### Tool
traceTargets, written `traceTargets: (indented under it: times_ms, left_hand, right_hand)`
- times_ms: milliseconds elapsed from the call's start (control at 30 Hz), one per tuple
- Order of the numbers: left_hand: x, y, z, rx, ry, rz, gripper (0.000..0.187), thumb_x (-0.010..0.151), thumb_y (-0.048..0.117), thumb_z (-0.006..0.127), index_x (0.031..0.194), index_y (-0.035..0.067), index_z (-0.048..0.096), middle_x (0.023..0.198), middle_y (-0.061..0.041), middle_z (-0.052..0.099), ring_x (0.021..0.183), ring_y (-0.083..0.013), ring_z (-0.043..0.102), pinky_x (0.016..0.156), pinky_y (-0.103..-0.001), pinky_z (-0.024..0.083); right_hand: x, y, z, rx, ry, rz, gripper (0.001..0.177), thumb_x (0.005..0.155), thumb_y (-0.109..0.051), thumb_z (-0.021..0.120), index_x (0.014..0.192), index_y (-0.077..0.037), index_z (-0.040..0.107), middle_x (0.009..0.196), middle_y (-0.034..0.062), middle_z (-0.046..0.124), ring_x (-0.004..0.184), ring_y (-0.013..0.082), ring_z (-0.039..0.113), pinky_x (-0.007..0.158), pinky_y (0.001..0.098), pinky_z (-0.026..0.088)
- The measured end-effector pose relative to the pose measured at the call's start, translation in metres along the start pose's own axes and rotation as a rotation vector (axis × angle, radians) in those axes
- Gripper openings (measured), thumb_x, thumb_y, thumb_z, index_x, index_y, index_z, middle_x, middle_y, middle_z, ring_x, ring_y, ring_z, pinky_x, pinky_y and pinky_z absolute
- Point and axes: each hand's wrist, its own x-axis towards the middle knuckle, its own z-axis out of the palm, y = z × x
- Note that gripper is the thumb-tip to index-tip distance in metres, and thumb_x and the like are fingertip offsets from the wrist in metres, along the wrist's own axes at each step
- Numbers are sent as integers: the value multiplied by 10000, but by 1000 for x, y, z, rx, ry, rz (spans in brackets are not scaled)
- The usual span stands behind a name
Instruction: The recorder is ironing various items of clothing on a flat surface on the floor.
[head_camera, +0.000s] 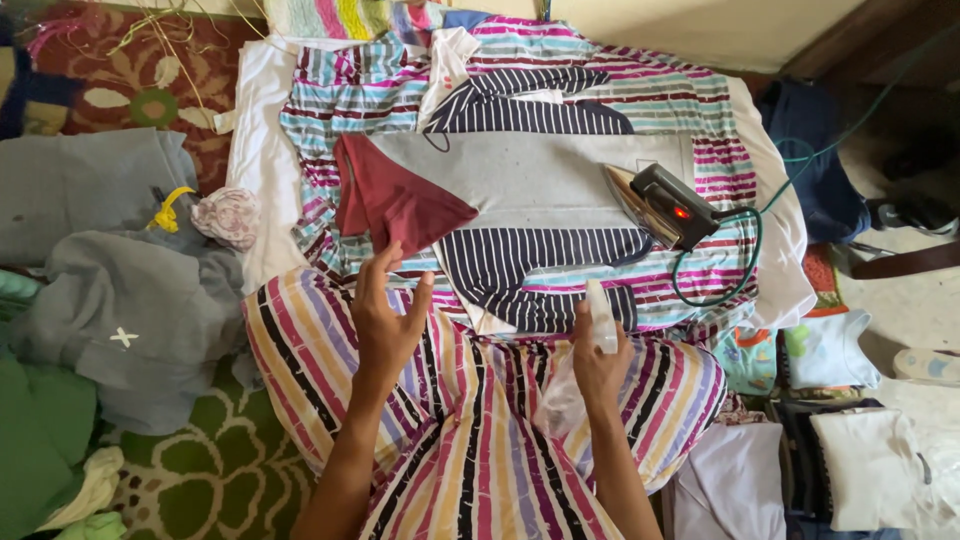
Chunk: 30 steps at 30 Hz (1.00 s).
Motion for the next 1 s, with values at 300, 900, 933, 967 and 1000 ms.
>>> traceTargets:
  times_ms: [300, 900, 933, 967, 1000]
  left_hand:
    - [4, 2, -14, -19, 60, -51, 495, 996, 254, 734, 1368, -30, 574, 1219, -183, 665, 1134, -281, 677, 991, -408, 557]
    - [-21, -20, 38, 9, -295, 27, 748, 884, 451, 798, 1408, -5, 521, 1311, -236, 640, 1235, -318, 627, 1047, -449, 528]
    - [-18, -9, 44, -6, -411, 88, 907, 789, 484, 856, 1427, -44, 487, 1367, -294, 598, 1287, -369, 571, 1055, -496, 480]
    - [-24, -6, 56, -4, -413, 90, 907, 789, 484, 856, 1427, -44, 487, 1367, -294, 598, 1287, -369, 571, 1055, -496, 480]
    - [-29, -3, 69, -46, -523, 130, 1109, 645, 531, 905, 1465, -62, 450, 1403, -321, 559, 1313, -394, 528, 1059, -512, 461]
  right_hand:
    - [-22, -92, 17, 178, -248, 49, 500, 924, -518, 650, 998, -27, 715, 686, 51, 693, 480, 107, 620, 380, 281, 508]
    - [38, -83, 39, 241, -155, -85, 417, 960, -450, 676, 1021, -39, 707, 737, 38, 682, 511, 84, 601, 404, 258, 493]
    - [37, -88, 39, 301, -229, -73, 385, 944, -425, 684, 1044, -53, 708, 761, 33, 675, 532, 81, 592, 420, 260, 489]
    - [33, -89, 42, 303, -227, -72, 385, 944, -425, 684, 1044, -53, 708, 761, 33, 675, 532, 81, 592, 420, 260, 489]
    - [30, -91, 45, 385, -298, -50, 428, 970, -443, 674, 1140, -52, 710, 839, 52, 684, 618, 87, 615, 492, 259, 517]
